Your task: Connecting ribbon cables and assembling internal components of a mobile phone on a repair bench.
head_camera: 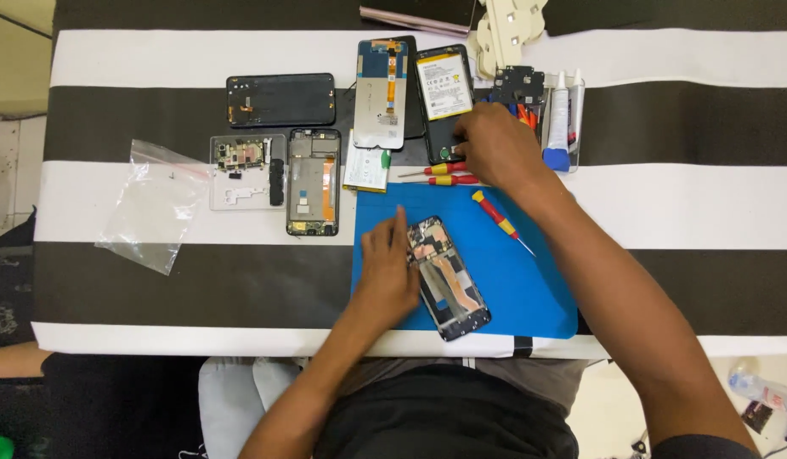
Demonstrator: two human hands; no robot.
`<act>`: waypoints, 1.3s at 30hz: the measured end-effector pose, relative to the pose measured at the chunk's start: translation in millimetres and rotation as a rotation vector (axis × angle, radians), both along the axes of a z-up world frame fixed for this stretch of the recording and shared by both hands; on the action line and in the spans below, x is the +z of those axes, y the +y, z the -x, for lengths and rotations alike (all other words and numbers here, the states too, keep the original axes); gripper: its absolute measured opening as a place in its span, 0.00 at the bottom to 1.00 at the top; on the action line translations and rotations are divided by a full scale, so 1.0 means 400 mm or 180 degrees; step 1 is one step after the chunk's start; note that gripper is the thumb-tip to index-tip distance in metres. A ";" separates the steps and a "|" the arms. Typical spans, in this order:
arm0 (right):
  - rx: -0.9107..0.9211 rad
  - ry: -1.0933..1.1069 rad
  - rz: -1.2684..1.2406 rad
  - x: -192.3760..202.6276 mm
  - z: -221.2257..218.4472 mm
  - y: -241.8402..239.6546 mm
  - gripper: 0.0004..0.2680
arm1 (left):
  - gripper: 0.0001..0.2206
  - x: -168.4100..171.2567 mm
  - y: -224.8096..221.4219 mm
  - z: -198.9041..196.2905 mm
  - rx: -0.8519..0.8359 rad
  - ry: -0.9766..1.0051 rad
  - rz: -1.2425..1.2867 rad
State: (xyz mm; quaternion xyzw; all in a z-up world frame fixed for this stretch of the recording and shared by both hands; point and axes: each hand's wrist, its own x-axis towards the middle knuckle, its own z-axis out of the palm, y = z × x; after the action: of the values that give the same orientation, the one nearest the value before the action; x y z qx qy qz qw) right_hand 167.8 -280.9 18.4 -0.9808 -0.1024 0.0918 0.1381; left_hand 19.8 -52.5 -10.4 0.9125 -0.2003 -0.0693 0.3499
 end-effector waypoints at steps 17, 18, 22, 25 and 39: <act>-0.0294 0.0385 -0.0997 0.027 0.040 -0.033 0.05 | 0.23 0.036 0.064 -0.069 0.0414 0.0042 0.1061; -0.0283 0.0385 -0.1004 0.055 0.061 -0.032 0.05 | 0.23 0.030 0.061 -0.063 0.0424 0.0038 0.1054; 0.0064 0.0333 -0.2053 0.128 0.163 -0.019 0.04 | 0.16 0.035 0.021 -0.046 0.0318 -0.0112 0.1256; 0.0200 0.0610 -0.2317 0.120 0.213 0.005 0.06 | 0.09 0.061 -0.017 -0.039 0.0278 -0.0112 0.1394; 0.0396 0.0678 -0.2250 0.006 0.214 0.038 0.04 | 0.09 -0.002 0.027 -0.012 0.0402 -0.0472 0.0544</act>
State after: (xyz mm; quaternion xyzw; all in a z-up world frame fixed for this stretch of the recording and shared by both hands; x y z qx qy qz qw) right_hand 82.2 -265.8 20.9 -0.8494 -0.1722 0.1605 0.4723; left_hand 24.7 -41.6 -11.0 0.8928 -0.1730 0.0378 0.4143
